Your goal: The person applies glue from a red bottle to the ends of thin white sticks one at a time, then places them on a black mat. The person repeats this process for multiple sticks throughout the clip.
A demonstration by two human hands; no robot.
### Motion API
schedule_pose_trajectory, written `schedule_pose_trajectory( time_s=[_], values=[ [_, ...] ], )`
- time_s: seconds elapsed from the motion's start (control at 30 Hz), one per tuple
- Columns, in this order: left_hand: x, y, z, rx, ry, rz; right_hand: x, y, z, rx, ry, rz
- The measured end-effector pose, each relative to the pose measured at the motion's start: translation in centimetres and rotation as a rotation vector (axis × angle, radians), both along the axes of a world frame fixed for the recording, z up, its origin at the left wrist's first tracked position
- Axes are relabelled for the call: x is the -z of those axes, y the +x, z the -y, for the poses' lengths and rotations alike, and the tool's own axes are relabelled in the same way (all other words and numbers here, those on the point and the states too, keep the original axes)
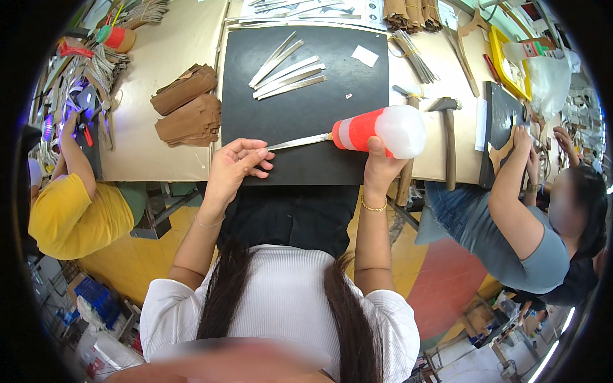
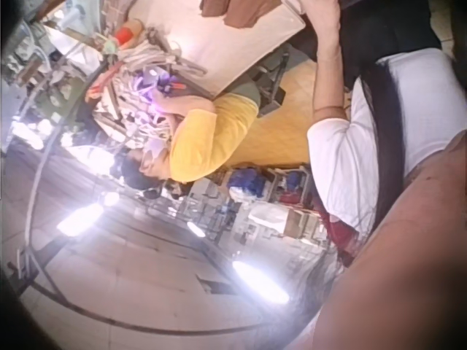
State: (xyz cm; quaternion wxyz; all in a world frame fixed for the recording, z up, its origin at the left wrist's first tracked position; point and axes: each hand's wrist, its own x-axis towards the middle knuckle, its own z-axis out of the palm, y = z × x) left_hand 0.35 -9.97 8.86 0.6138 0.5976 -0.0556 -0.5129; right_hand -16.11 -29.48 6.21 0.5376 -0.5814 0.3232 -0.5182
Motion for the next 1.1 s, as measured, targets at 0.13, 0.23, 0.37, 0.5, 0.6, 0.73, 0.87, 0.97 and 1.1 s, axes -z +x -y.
schedule_pose_trajectory(
  time_s=[0.13,0.23,0.37,0.5,0.6,0.73,0.87,0.97,1.1],
  values=[
    [-0.1,0.0,0.0,-0.004,-0.002,0.002,0.0,0.2,0.0,-0.006,-0.003,-0.012],
    [-0.1,0.0,0.0,-0.001,-0.003,0.008,-0.1,0.3,-0.1,-0.028,-0.016,-0.032],
    [0.0,-0.1,-0.1,0.003,-0.003,0.024,-0.3,0.6,-0.6,-0.072,0.006,-0.038],
    [0.2,-0.2,-0.2,0.008,-0.002,0.015,-0.5,1.5,-1.6,-0.096,0.062,0.068],
    [0.4,-0.4,-0.3,0.006,-0.001,0.018,-0.5,2.1,-2.4,-0.125,0.109,0.079],
    [0.5,-0.5,-0.4,0.017,0.009,0.043,-0.4,2.9,-3.3,-0.176,0.131,0.055],
    [0.4,-0.8,-0.3,0.021,0.022,0.071,-0.6,3.8,-4.1,-0.246,0.169,0.107],
    [0.3,-0.9,-0.3,0.002,0.034,0.094,-0.7,4.5,-4.8,-0.287,0.216,0.170],
    [0.3,-0.9,-0.3,0.010,0.026,0.103,-0.8,5.2,-5.3,-0.326,0.261,0.189]
  ],
)
